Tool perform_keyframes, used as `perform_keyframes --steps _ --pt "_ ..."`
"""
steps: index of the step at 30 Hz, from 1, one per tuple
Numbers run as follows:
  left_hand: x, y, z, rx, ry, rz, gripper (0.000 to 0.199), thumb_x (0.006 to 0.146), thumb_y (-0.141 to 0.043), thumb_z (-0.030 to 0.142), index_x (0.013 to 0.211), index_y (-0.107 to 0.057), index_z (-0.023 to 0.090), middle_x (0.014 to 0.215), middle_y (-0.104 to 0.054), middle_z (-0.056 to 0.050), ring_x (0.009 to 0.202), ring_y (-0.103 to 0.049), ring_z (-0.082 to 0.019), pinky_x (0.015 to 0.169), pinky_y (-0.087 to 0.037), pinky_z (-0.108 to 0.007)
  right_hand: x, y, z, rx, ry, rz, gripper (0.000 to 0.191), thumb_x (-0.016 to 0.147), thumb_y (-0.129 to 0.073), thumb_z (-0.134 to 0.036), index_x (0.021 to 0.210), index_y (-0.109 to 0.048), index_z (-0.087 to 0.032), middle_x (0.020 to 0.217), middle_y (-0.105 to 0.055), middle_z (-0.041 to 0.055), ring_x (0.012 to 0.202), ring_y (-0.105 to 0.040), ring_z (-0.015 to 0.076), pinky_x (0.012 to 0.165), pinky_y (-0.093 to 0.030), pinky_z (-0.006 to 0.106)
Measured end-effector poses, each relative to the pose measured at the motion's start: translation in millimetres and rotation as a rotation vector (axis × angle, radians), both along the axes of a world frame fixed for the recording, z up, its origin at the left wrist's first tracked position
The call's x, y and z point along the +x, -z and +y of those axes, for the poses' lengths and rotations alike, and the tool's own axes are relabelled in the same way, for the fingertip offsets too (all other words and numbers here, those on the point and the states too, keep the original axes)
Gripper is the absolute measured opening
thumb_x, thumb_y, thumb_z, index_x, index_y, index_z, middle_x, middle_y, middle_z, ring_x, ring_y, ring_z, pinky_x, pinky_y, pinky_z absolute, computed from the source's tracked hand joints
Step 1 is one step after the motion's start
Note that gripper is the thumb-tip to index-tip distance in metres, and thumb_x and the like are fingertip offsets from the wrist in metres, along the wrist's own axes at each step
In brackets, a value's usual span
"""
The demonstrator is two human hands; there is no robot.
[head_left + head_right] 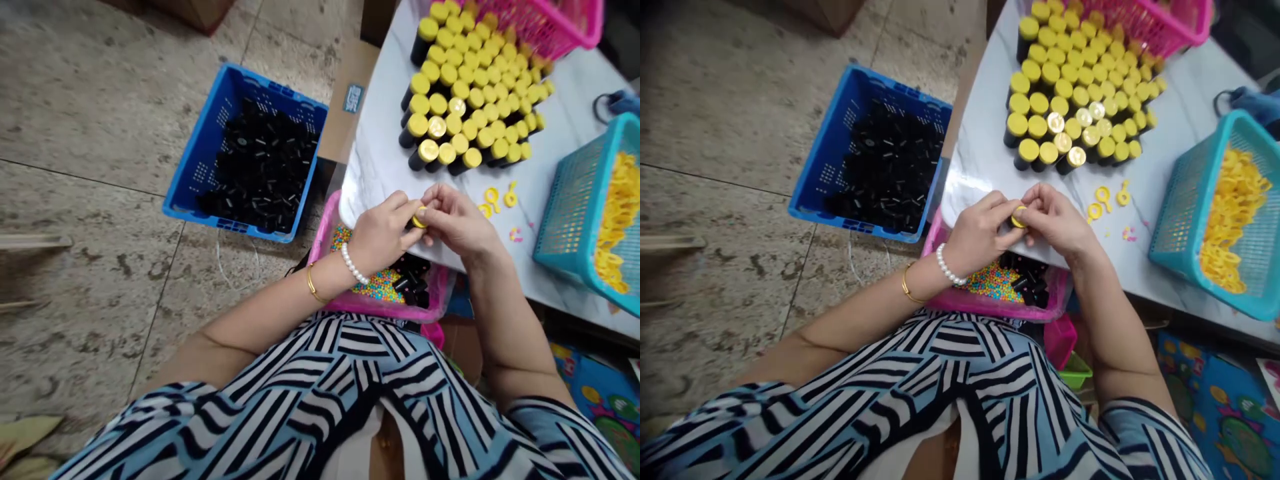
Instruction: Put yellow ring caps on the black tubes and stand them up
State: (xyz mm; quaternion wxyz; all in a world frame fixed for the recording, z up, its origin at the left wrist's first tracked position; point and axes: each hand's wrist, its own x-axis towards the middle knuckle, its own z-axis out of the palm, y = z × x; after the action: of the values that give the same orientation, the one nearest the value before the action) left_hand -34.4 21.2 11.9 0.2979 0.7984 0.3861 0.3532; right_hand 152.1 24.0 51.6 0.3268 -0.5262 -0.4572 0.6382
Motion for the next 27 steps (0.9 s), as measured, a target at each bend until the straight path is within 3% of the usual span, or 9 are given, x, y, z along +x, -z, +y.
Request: perform_keyframes --steps 4,7,11,14,17,19,21,25,27 --pt "0.6 -1.1 12.4 -0.07 0.068 0.045 0.014 0.093 -0.07 0.031 0.101 -0.073 0.019 0.088 -0.064 -0.004 0.081 -0.06 -0.018 0.077 -0.049 -0.032 -5.3 -1.6 -3.2 0.022 0.034 -0.07 0.045 0.077 -0.087 -0.041 0.101 -0.052 -0.024 0.066 -0.059 -0.0083 0.046 -0.056 0.0091 0.043 -0.045 0.022" --pt "0.4 7.3 11.4 -0.089 0.093 0.089 0.015 0.092 -0.073 0.03 0.1 -0.074 0.018 0.087 -0.066 -0.005 0.081 -0.061 -0.019 0.078 -0.05 -0.033 -17.6 11.2 -17.1 0.056 0.116 -0.135 0.048 0.082 -0.081 -0.049 0.111 -0.052 -0.026 0.059 -0.054 -0.0112 0.041 -0.052 0.0096 0.041 -0.041 0.022" --pt "-3.4 10.1 12.4 -0.061 0.066 0.174 0.012 0.088 -0.075 0.026 0.094 -0.072 0.016 0.083 -0.067 -0.005 0.083 -0.062 -0.021 0.079 -0.05 -0.033 -27.0 27.2 -33.0 0.222 0.221 -0.295 0.047 0.089 -0.07 -0.056 0.123 -0.057 -0.025 0.06 -0.051 -0.0099 0.043 -0.046 0.0093 0.043 -0.037 0.023" --pt "-8.6 5.9 27.0 0.018 -0.064 0.23 0.017 0.083 -0.079 0.027 0.092 -0.071 0.016 0.087 -0.067 -0.006 0.081 -0.06 -0.02 0.076 -0.05 -0.033 -3.7 26.5 -42.6 0.467 0.377 -0.546 0.038 0.091 -0.068 -0.053 0.112 -0.067 -0.021 0.073 -0.06 -0.0028 0.06 -0.052 0.0116 0.059 -0.045 0.026" --pt "-13.0 6.0 52.8 0.083 -0.169 0.227 0.022 0.076 -0.084 0.03 0.083 -0.068 0.018 0.083 -0.066 -0.005 0.078 -0.057 -0.019 0.074 -0.05 -0.034 40.9 23.9 -49.4 0.713 0.63 -1.043 0.03 0.094 -0.063 -0.045 0.101 -0.073 -0.018 0.087 -0.065 0.005 0.077 -0.057 0.0176 0.081 -0.048 0.034" --pt "-14.6 9.4 69.2 0.066 -0.177 0.234 0.027 0.073 -0.088 0.032 0.076 -0.065 0.019 0.077 -0.064 -0.003 0.075 -0.056 -0.019 0.074 -0.05 -0.036 66.5 26.6 -51.4 0.694 0.629 -1.289 0.029 0.095 -0.06 -0.042 0.098 -0.075 -0.017 0.091 -0.067 0.0092 0.082 -0.059 0.0211 0.087 -0.048 0.039" --pt "-15.4 12.8 77.8 0.026 -0.182 0.211 0.029 0.072 -0.089 0.033 0.083 -0.067 0.019 0.075 -0.064 -0.002 0.074 -0.057 -0.019 0.075 -0.05 -0.037 78.2 33.0 -55.5 0.662 0.557 -1.439 0.032 0.096 -0.059 -0.042 0.105 -0.077 -0.017 0.104 -0.07 0.0138 0.091 -0.06 0.0254 0.091 -0.048 0.042" --pt "-18.8 15.0 67.6 0.021 -0.217 0.062 0.053 0.078 -0.086 0.034 0.123 -0.063 0.02 0.077 -0.065 0.0 0.075 -0.06 -0.019 0.079 -0.051 -0.037 62.0 52.3 -75.3 0.691 0.399 -1.555 0.041 0.097 -0.059 -0.046 0.122 -0.075 -0.018 0.124 -0.069 0.0167 0.109 -0.057 0.0328 0.095 -0.047 0.046" --pt "-20.9 14.0 58.1 0.072 -0.231 0.028 0.055 0.083 -0.081 0.037 0.13 -0.059 0.02 0.084 -0.065 -0.002 0.08 -0.061 -0.019 0.083 -0.052 -0.037 47.7 61.3 -86.2 0.73 0.397 -1.532 0.041 0.098 -0.058 -0.044 0.125 -0.074 -0.018 0.125 -0.068 0.0167 0.111 -0.058 0.0329 0.096 -0.048 0.045"
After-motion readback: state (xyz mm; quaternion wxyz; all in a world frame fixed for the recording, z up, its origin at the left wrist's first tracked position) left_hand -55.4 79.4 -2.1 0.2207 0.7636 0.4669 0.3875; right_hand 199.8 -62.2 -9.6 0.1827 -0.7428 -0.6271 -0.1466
